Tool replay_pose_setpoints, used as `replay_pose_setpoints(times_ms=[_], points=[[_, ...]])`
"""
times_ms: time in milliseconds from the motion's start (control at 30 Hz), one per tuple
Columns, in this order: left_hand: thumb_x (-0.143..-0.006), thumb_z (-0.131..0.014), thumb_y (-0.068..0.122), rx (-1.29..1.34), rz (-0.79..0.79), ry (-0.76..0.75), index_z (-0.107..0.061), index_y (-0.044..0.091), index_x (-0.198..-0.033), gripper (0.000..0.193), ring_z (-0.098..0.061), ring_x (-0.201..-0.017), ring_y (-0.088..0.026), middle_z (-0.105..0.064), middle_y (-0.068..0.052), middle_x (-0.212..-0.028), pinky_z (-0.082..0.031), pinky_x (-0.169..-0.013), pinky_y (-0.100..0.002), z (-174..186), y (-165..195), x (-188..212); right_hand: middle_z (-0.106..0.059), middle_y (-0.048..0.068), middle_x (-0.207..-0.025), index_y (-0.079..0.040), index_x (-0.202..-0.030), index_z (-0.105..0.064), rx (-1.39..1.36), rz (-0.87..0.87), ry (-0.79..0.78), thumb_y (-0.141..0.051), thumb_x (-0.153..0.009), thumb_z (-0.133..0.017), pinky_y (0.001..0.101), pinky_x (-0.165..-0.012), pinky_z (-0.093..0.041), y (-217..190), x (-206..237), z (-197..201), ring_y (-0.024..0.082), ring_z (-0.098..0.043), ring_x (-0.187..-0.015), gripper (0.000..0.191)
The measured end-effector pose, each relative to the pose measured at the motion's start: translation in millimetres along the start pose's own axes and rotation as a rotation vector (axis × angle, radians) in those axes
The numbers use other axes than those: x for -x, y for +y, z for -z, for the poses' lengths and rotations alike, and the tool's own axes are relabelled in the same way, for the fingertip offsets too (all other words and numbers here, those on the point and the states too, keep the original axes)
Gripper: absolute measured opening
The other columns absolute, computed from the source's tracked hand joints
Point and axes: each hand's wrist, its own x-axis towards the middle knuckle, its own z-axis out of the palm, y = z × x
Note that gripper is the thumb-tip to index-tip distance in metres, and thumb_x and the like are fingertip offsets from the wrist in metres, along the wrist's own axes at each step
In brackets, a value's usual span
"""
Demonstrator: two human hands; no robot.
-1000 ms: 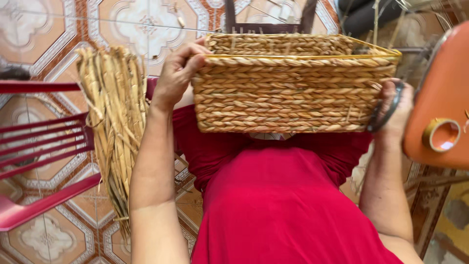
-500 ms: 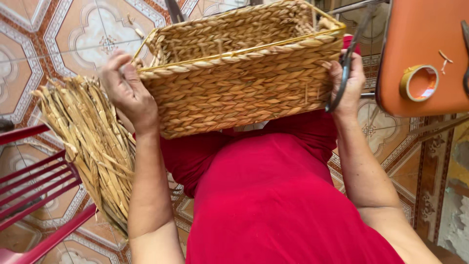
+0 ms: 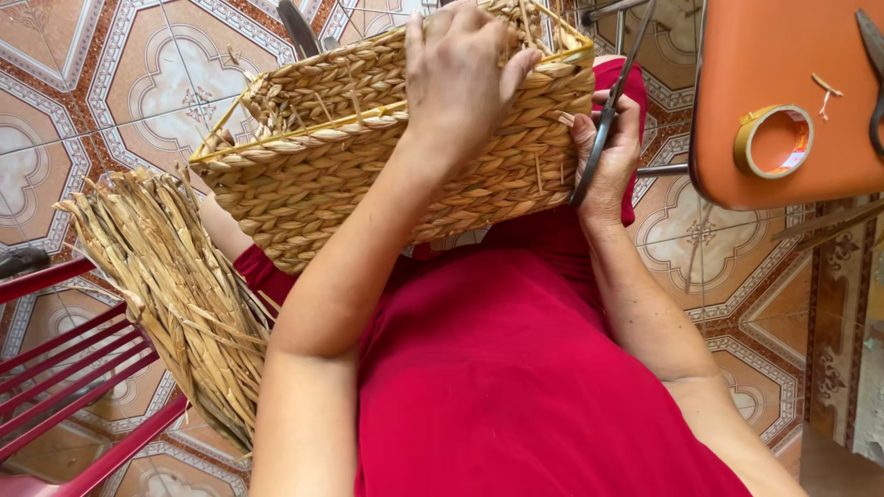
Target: The person weaves a rectangular basket using dried palm strips, interlacing them through the vertical frame and securing the rim. They trim excess material with scissors and adjust the weave to maintain even tension.
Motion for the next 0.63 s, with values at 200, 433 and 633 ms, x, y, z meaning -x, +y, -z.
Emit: replay_pose_setpoints(times_ms=[200, 433, 633], points=[[-0.093, -0.073, 0.033, 0.576, 0.235, -0.121, -0.078, 0.016, -0.091, 0.018, -0.076, -0.073, -0.009, -0.079, 0.003, -0.082, -0.063, -0.069, -0.032, -7, -12, -5, -0.059, -0.003, -0.101, -0.008, -0.130, -0.058, -0.035, -0.025, 0.001, -0.025, -0.104, -0.081, 0.0225, -0.085, -0.050, -1, 3, -4, 0.008, -0.056, -0.092, 0.038], [-0.108, -0.059, 0.026, 0.775, 0.167, 0.089, -0.079, 0.011, -0.094, 0.029, -0.081, -0.078, -0.007, -0.082, 0.002, -0.085, -0.067, -0.073, -0.023, -19, -22, 7, -0.055, -0.005, -0.097, -0.010, -0.130, -0.059, 0.004, -0.039, 0.004, -0.022, -0.105, -0.083, 0.0217, -0.078, -0.046, -7, 9, -9, 0.007, -0.051, -0.086, 0.037], [-0.107, -0.058, 0.026, 0.815, 0.319, 0.181, -0.078, 0.010, -0.091, 0.031, -0.081, -0.075, -0.012, -0.082, -0.003, -0.080, -0.066, -0.072, -0.029, -33, -32, 9, -0.057, -0.004, -0.097, -0.010, -0.130, -0.058, -0.052, -0.049, -0.010, -0.020, -0.106, -0.081, 0.0217, -0.079, -0.047, -9, 8, -9, 0.007, -0.054, -0.087, 0.036]])
